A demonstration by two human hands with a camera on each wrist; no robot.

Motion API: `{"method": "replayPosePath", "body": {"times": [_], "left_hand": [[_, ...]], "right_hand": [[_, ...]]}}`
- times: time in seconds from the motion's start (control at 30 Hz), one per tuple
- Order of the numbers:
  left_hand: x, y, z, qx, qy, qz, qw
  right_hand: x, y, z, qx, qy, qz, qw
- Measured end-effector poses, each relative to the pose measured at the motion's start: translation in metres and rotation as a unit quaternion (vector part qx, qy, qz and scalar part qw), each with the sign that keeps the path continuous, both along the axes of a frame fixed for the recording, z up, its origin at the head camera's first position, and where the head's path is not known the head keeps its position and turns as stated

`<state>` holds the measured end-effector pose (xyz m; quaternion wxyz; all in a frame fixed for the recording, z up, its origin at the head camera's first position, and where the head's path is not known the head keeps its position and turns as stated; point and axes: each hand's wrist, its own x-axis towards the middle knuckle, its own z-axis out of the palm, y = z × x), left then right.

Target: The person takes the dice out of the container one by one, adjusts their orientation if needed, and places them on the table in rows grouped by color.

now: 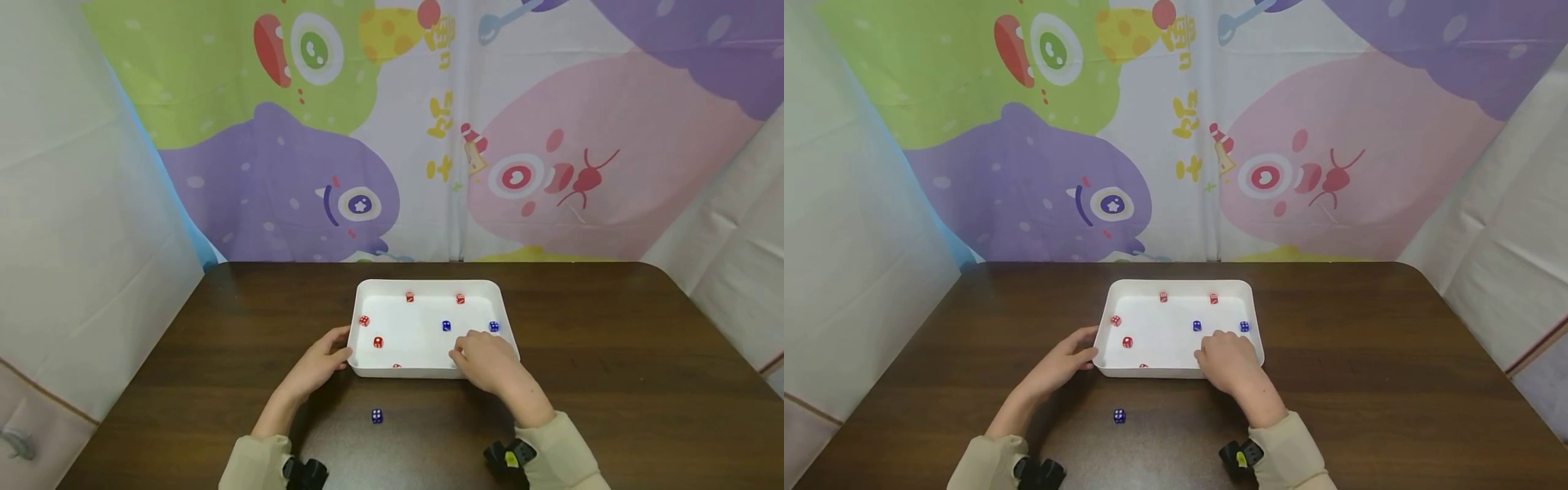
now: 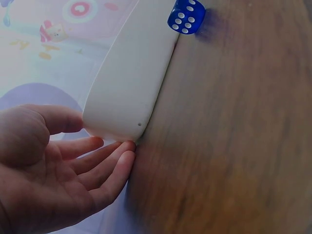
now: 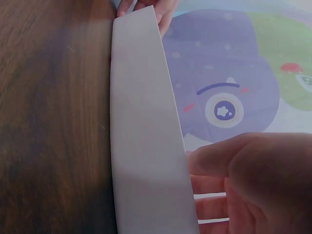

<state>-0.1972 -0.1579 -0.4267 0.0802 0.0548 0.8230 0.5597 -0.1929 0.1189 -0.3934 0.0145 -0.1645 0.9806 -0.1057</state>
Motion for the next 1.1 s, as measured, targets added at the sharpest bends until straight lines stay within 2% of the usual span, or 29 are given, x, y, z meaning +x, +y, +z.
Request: {"method": "replayPosePath", "body": {"times": [0.3, 0.6, 1.1], "left_hand": [[0.0000, -0.0026, -0.0016, 0.002, -0.004, -0.002, 1.0000], [-0.0006, -0.0021, -0.0034, 0.003, -0.006, -0.004, 1.0000], [-0.0003, 0.0005, 0.0015, -0.004, -0.009, 0.001, 1.0000]], "right_hand": [[0.0011, 0.0018, -0.0006, 0.006, -0.053, -0.013, 0.999], [0.0006, 0.0038, -0.0012, 0.010, -0.051, -0.018, 0.998], [0.0033, 0.0059, 0.0035, 0.035, -0.066, -0.051, 0.996]]}}
